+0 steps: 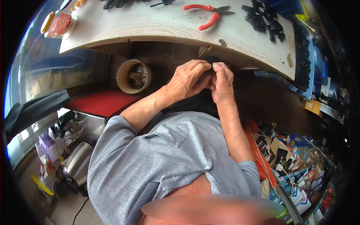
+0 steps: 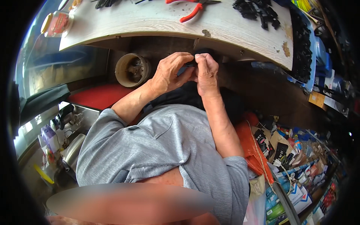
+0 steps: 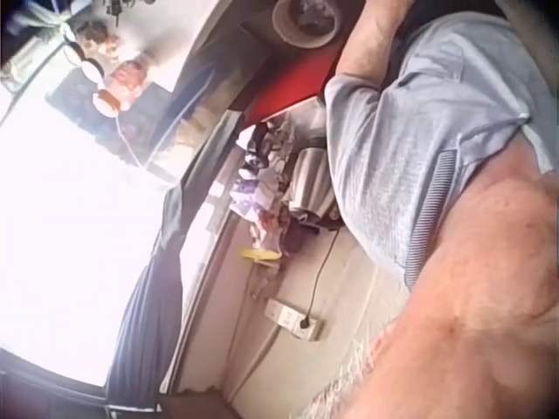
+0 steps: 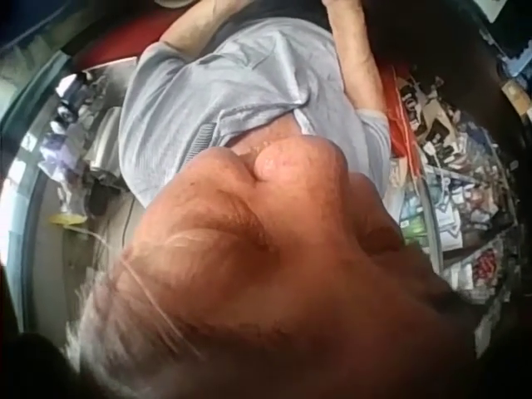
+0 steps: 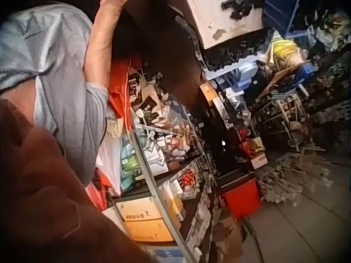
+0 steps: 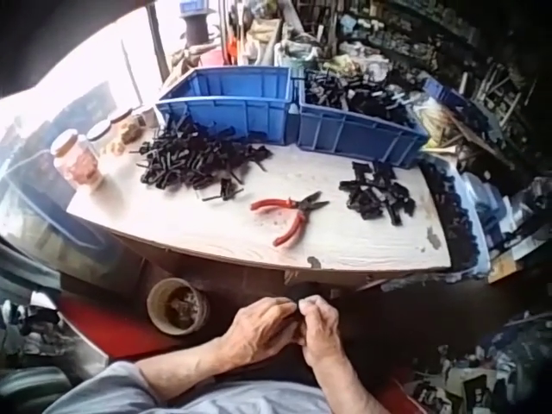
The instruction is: Assembling small black plastic components at a workbench, using pliers to trim and join parts.
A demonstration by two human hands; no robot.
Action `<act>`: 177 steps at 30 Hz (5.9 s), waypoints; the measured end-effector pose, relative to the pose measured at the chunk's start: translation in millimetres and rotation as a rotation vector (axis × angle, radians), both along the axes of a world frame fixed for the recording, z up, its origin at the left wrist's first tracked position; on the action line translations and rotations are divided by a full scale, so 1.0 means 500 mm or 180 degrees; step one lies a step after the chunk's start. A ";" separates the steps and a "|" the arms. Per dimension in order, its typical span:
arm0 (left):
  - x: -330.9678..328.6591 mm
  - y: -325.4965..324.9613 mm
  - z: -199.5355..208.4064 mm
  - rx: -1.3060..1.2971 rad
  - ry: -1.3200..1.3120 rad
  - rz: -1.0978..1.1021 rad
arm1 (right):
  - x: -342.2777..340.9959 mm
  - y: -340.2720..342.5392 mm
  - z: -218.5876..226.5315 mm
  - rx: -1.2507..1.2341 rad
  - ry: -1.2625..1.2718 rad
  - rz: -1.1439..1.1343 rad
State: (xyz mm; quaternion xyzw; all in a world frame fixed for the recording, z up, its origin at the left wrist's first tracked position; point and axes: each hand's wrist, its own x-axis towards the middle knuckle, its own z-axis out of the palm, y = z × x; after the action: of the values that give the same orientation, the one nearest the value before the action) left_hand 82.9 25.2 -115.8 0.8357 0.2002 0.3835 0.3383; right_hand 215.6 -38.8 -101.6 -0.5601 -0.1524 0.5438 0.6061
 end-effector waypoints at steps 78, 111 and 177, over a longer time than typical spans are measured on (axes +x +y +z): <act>0.000 -0.001 -0.076 -0.6448 -0.1387 -0.0923 | -0.006 -0.005 -0.012 -0.0193 -0.0021 0.0074; 0.034 0.035 0.091 -0.0749 0.0167 0.0218 | 0.047 0.022 0.057 0.0390 -0.0339 0.0123; 0.056 -0.015 0.111 -0.4058 -0.1358 -0.0308 | 0.074 0.019 0.116 0.0584 -0.0125 0.0601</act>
State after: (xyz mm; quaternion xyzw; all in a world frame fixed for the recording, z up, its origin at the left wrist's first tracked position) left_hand 110.9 17.8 -60.5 0.3865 0.2786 0.3314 0.8144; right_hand 252.5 -29.4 -43.7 -0.4960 -0.2653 0.5711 0.5978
